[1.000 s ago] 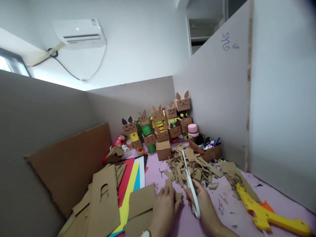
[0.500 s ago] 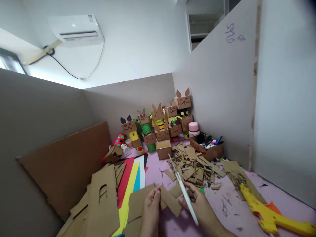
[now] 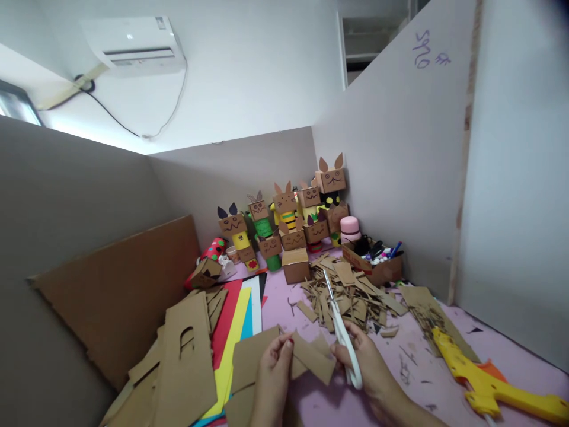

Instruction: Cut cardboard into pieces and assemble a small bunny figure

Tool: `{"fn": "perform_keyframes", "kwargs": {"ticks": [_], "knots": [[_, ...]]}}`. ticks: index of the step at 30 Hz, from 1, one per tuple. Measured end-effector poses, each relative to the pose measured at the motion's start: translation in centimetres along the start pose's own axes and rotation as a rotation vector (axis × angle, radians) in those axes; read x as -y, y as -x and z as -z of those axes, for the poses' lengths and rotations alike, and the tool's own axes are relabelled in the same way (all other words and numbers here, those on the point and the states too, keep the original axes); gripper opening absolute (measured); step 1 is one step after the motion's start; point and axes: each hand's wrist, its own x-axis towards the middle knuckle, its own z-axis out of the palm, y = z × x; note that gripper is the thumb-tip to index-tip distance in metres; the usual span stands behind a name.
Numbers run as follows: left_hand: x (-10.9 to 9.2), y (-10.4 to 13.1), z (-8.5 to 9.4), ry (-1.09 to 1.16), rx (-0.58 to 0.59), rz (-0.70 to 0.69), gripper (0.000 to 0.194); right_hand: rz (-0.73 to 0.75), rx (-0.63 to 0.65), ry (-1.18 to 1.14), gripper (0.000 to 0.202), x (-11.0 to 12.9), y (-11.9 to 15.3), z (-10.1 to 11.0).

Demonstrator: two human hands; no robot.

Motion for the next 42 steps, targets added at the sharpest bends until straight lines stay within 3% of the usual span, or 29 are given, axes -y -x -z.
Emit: {"fn": "perform_keyframes", "kwargs": {"ticks": [4,12,20,25,28,34,42], "knots": [[-0.3,0.0,0.3,-0.106,-0.008,-0.040,0.029,0.010,0.049,0.015,0.043,0.1,0.0,0.2],[-0.4,0.8,-0.1,-0.180,0.059,-0.044,0.025,-0.067,0.269,0.000,0.055,-0.7,-0.1,0.5],[-0.6,0.9,-0.2,-0.056,-0.058,-0.041,0.026,-0.116,0.162,-0.032,0.044,-0.5,-0.3,0.4],[-0.8,1.0,0.1,-0.094,-0.127,-0.062,0.025,-0.190,0.143,-0.088,0.045,-0.3,0.3,0.2],[-0.6,0.8,0.2,-0.130,-0.127,-0.070,0.027,-0.244,0.148,-0.136,0.049,-0.3,0.9,-0.1],[-0.4,0.8,0.8,-0.317,-0.126,-0.285,0.021,-0.386,0.154,-0.244,0.051,-0.6,1.5,-0.4],[0.3,1.3,0.1,-0.479,-0.067,-0.272,0.025,-0.358,0.213,-0.174,0.052,-1.3,1.2,-0.8]]}}
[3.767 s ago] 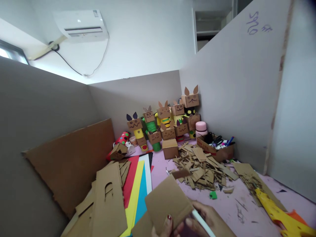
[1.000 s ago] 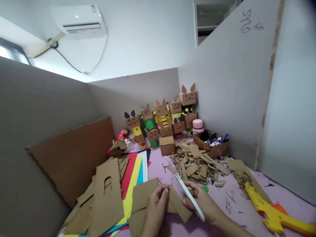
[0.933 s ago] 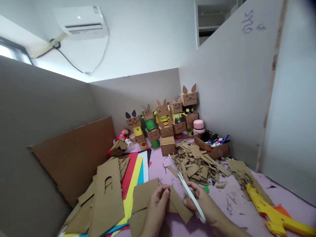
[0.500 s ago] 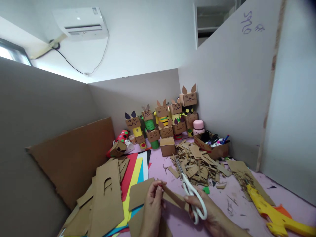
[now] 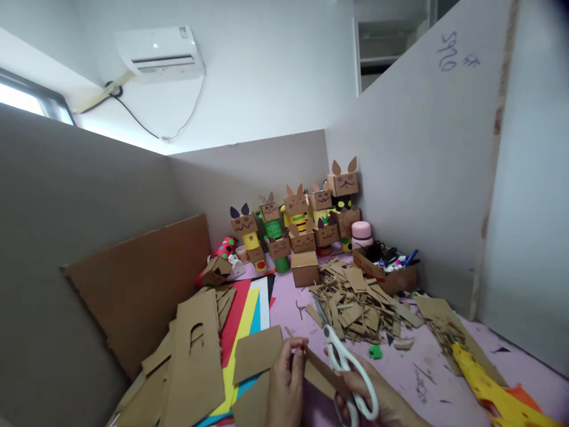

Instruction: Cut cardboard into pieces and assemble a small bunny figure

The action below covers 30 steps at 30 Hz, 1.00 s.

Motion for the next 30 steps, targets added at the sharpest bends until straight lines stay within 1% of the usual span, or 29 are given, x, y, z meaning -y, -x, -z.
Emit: {"fn": "perform_keyframes", "kwargs": {"ticks": [2,4,7,9,11,13,14,17,20,23,26,28,30], "knots": [[0.1,0.0,-0.1,-0.002,0.017,0.013,0.026,0.021,-0.027,-0.016,0.051,0.1,0.1,-0.1],[0.2,-0.1,-0.2,0.007,0.031,0.034,0.027,0.026,-0.084,-0.031,0.047,0.2,0.2,-0.1],[0.0,-0.2,-0.2,0.050,0.015,0.080,0.032,0.036,-0.140,-0.030,0.044,0.2,0.0,0.0],[-0.3,-0.2,-0.3,0.142,0.005,0.157,0.038,0.058,-0.160,-0.026,0.046,0.1,-0.3,0.0],[-0.3,-0.1,-0.6,0.263,0.020,0.280,0.045,0.097,-0.169,-0.016,0.049,0.1,-0.7,0.0],[0.0,0.1,-1.2,0.349,0.017,0.373,0.050,0.143,-0.169,-0.008,0.051,0.1,-0.8,-0.1],[0.3,0.1,-1.6,0.376,-0.004,0.374,0.053,0.169,-0.159,-0.007,0.051,0.1,-0.8,-0.1],[1.5,0.2,-2.6,0.441,-0.063,0.283,0.064,0.254,-0.136,0.018,0.050,0.2,-0.5,-0.1],[1.6,0.2,-2.6,0.490,-0.044,0.246,0.072,0.308,-0.115,0.076,0.049,0.2,-0.1,0.1],[0.5,-0.2,-1.4,0.501,-0.101,0.252,0.066,0.230,-0.112,0.128,0.056,-0.1,-0.2,0.4],[-0.6,-1.1,0.8,0.510,-0.211,0.242,0.052,0.153,-0.144,0.154,0.060,-0.7,-0.6,0.8],[-0.7,-2.0,2.4,0.480,-0.261,0.251,0.049,0.140,-0.138,0.153,0.061,-1.2,-0.8,1.0],[-0.3,-3.1,4.1,0.409,-0.305,0.272,0.051,0.125,-0.117,0.159,0.058,-1.5,-0.9,1.1]]}}
